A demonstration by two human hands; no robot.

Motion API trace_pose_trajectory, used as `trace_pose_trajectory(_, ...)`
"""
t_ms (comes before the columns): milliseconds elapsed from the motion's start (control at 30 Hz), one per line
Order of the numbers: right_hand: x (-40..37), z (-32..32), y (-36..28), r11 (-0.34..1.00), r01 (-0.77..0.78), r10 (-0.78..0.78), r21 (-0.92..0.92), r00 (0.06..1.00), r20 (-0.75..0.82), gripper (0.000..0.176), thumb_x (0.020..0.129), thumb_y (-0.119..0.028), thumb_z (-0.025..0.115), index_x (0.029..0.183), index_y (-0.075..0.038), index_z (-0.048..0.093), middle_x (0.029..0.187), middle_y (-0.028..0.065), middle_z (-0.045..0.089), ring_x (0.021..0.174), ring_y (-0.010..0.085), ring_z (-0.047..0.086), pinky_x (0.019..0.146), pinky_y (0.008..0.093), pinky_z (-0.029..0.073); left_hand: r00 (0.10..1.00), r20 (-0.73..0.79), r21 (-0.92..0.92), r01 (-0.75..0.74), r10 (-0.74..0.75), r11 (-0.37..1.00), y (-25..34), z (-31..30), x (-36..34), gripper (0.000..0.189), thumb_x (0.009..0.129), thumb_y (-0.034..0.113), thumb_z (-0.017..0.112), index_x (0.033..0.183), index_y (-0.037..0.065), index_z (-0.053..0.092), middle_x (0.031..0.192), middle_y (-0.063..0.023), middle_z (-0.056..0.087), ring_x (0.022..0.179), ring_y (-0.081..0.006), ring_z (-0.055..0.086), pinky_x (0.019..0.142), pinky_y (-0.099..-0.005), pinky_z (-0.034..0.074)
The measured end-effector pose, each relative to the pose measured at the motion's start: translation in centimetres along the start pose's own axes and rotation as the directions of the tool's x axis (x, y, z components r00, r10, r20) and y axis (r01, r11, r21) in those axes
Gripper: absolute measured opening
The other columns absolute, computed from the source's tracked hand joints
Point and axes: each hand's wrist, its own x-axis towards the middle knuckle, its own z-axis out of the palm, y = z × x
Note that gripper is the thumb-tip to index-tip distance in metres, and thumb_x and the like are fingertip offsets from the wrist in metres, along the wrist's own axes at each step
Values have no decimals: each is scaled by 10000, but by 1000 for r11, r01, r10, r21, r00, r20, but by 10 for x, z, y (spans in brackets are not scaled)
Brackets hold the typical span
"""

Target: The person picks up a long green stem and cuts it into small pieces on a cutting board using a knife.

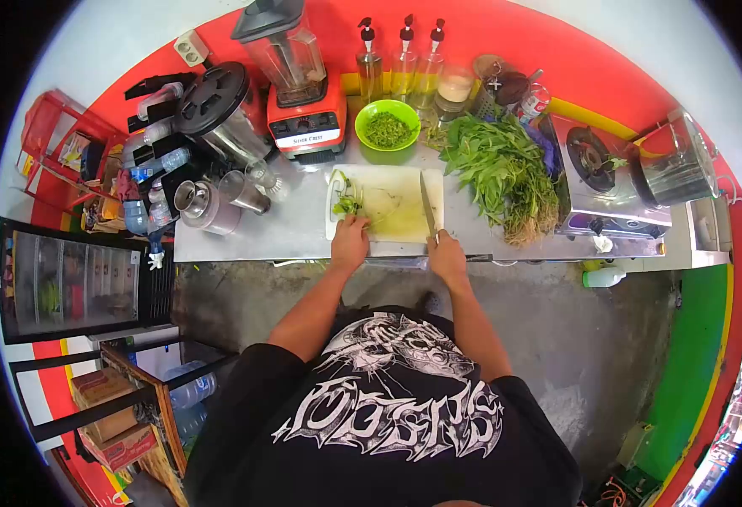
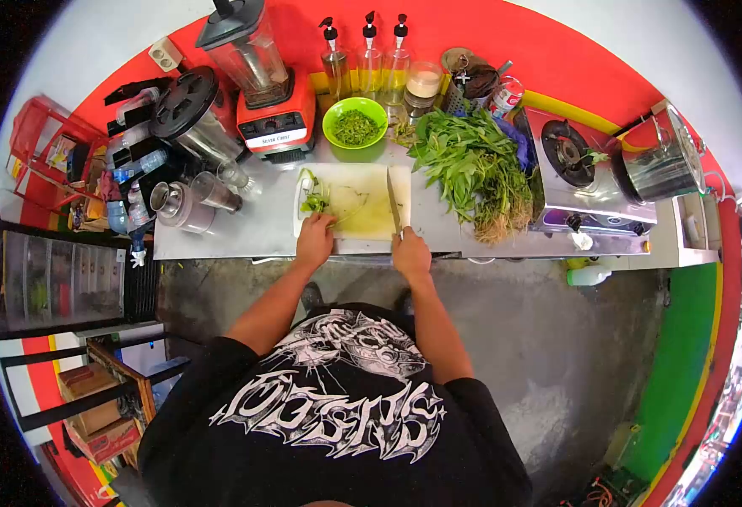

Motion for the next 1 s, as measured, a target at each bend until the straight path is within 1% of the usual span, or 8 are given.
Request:
trace_pose_trajectory(100, -1, 1, 2, 999, 0, 3, 52, 997, -72, 376, 951, -364, 593, 1048, -3, 634, 942, 279, 700, 894, 487, 673, 827, 566, 530, 998, 3, -48, -58, 58, 997, -6, 2, 4, 253, 832, -2, 593, 1055, 54, 700, 1028, -168, 632, 1031, -379, 591, 896, -458, 496)
trace_pose_trajectory(200, -2, 2, 2, 997, 48, -45, 67, 998, -54, 394, 944, -380, 602, 1012, 2, 673, 921, 278, 702, 891, 485, 675, 823, 560, 533, 992, 35, -154, -111, 117, 982, -9, 1, 8, 213, 834, -3, 596, 993, 58, 723, 970, -168, 633, 971, -372, 613, 865, -455, 496)
trace_pose_trajectory(367, -11, 3, -18, 993, 51, -61, -110, 995, -82, 393, 942, -364, 600, 950, 18, 693, 885, 275, 703, 854, 467, 685, 796, 544, 544, 985, 167, -151, -5, 31, 989, -18, 2, 18, 188, 851, 34, 606, 964, 94, 745, 928, -183, 629, 935, -374, 630, 839, -464, 512)
trace_pose_trajectory(500, -18, 2, -27, 978, 39, -41, -203, 999, -4, 387, 956, -358, 577, 977, 15, 681, 940, 272, 709, 878, 469, 691, 807, 539, 553, 981, 195, -225, 39, 6, 974, -22, 1, 21, 186, 833, 24, 625, 949, 98, 749, 913, -177, 635, 926, -359, 638, 827, -450, 520)
trace_pose_trajectory(567, -25, -11, -41, 975, 24, -16, -222, 999, 35, 388, 961, -356, 568, 988, 15, 677, 963, 274, 709, 896, 469, 691, 820, 537, 553, 986, 160, -198, -8, 41, 980, -28, 6, 21, 170, 822, 4, 650, 947, 64, 749, 877, -154, 645, 797, -289, 661, 744, -387, 543)
trace_pose_trajectory(667, -29, -26, -57, 972, -16, 53, -236, 987, 150, 365, 971, -314, 524, 1046, 12, 670, 1056, 275, 699, 996, 436, 690, 879, 520, 547, 986, 164, -266, 19, 26, 964, -28, 6, 20, 163, 817, 16, 663, 946, 64, 751, 877, -152, 645, 798, -273, 664, 738, -376, 541)
trace_pose_trajectory(767, -25, -29, -63, 955, -61, 119, -290, 975, 187, 351, 963, -293, 525, 1056, 9, 678, 1089, 261, 701, 1042, 429, 683, 902, 509, 542, 980, 196, -293, 94, -37, 952, -26, 5, 20, 166, 814, 45, 649, 932, 87, 757, 895, -153, 646, 862, -304, 659, 808, -402, 536)
trace_pose_trajectory(1000, -14, -44, -65, 951, -52, 133, -304, 959, 252, 352, 966, -313, 545, 1085, -10, 680, 1140, 243, 698, 1066, 416, 681, 920, 504, 534, 988, 145, -341, 90, -42, 936, -27, 13, 17, 92, 812, 41, 698, 895, 62, 734, 888, -157, 645, 848, -300, 653, 793, -410, 531)
